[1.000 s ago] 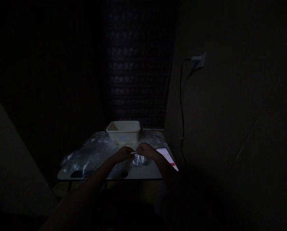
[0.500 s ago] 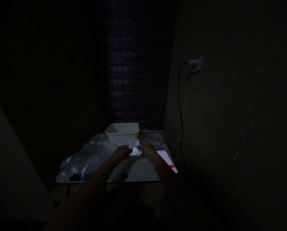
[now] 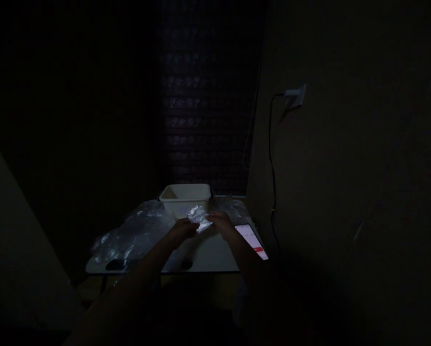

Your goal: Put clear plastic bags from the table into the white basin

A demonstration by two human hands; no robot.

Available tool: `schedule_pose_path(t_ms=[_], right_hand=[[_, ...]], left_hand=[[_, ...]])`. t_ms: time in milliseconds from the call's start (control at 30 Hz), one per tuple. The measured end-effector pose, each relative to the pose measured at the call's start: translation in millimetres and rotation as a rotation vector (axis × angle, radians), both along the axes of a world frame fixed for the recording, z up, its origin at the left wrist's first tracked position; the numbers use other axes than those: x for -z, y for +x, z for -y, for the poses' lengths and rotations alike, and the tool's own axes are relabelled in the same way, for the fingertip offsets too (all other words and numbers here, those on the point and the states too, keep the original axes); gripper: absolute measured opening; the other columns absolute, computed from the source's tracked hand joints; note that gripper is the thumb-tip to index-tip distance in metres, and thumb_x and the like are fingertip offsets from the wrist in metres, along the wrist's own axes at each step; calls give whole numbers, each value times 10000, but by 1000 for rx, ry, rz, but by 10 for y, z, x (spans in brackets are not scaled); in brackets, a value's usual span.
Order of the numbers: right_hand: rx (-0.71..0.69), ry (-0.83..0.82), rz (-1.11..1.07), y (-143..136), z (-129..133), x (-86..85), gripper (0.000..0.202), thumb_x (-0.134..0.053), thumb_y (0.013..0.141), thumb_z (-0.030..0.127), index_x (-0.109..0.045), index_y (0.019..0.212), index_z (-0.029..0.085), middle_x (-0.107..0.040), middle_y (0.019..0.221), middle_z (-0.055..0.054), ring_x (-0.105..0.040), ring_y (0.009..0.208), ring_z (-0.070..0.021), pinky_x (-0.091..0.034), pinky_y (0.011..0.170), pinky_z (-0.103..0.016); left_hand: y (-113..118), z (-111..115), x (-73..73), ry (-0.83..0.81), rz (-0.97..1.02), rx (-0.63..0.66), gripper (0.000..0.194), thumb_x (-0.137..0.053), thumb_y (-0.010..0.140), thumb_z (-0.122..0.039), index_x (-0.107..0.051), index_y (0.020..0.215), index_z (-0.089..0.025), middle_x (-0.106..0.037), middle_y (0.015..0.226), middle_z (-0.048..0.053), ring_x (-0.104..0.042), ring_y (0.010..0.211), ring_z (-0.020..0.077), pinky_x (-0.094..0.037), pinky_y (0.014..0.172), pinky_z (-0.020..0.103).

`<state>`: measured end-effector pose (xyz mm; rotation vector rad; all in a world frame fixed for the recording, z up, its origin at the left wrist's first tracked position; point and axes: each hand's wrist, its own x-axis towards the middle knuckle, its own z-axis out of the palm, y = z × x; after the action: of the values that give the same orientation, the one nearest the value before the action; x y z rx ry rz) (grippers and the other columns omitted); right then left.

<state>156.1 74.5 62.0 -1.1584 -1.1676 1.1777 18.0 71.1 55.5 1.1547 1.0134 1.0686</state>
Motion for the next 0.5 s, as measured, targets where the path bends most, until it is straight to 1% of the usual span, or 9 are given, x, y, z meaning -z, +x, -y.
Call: schedule_pose_path(t_ms=[133, 200, 267, 367, 400, 467, 500], right_hand=[[62, 90, 123, -4, -29, -36, 163, -548, 487, 285, -538, 541, 131, -489, 458, 29, -447, 457, -85, -321, 437, -206], [90, 149, 187, 11, -48, -52, 149, -533, 500, 276, -544, 539, 132, -508, 476, 20, -463, 482, -95, -337, 462, -213], [114, 228, 263, 37, -83, -62, 121, -520, 510, 253, -549, 530, 136, -531, 503, 9, -483, 522, -107, -356, 503, -223], [145, 340, 396, 85, -174, -73, 105, -499, 528, 232, -553, 517, 143, -553, 527, -3, -499, 553, -119, -370, 535, -232], [154, 367, 433, 99, -215, -81, 108, -493, 535, 231, -555, 516, 144, -558, 531, -5, -502, 552, -121, -372, 534, -232], [160, 414, 491, 116, -309, -108, 116, -483, 545, 230, -558, 517, 145, -564, 536, -7, -506, 550, -123, -374, 527, -229], [156, 433, 514, 119, -360, -129, 122, -479, 550, 230, -558, 515, 145, -565, 534, -7, -507, 547, -123, -373, 520, -226]], left_hand=[[-22, -47, 16, 38, 10, -33, 128, -560, 509, -182, -452, 535, -119, -466, 427, -36, -466, 404, 69, -394, 473, 225], [-63, -94, -3, 75, -56, -98, 99, -527, 542, -195, -459, 558, -125, -500, 484, -17, -504, 462, 94, -404, 503, 242], [-141, -160, -49, 182, -226, -209, 85, -486, 577, -210, -479, 594, -127, -532, 559, 10, -529, 541, 123, -408, 537, 258], [-337, -300, -160, 501, -567, -378, 123, -472, 593, -226, -515, 652, -127, -561, 671, 40, -526, 668, 146, -391, 630, 259], [-419, -359, -201, 570, -649, -422, 144, -454, 609, -234, -523, 674, -126, -566, 711, 48, -521, 699, 148, -384, 651, 254], [-592, -493, -274, 629, -779, -483, 194, -416, 639, -247, -535, 721, -117, -567, 768, 67, -515, 729, 152, -378, 661, 246], [-678, -565, -302, 628, -832, -521, 215, -405, 648, -251, -537, 745, -111, -564, 794, 78, -515, 734, 156, -377, 662, 247]])
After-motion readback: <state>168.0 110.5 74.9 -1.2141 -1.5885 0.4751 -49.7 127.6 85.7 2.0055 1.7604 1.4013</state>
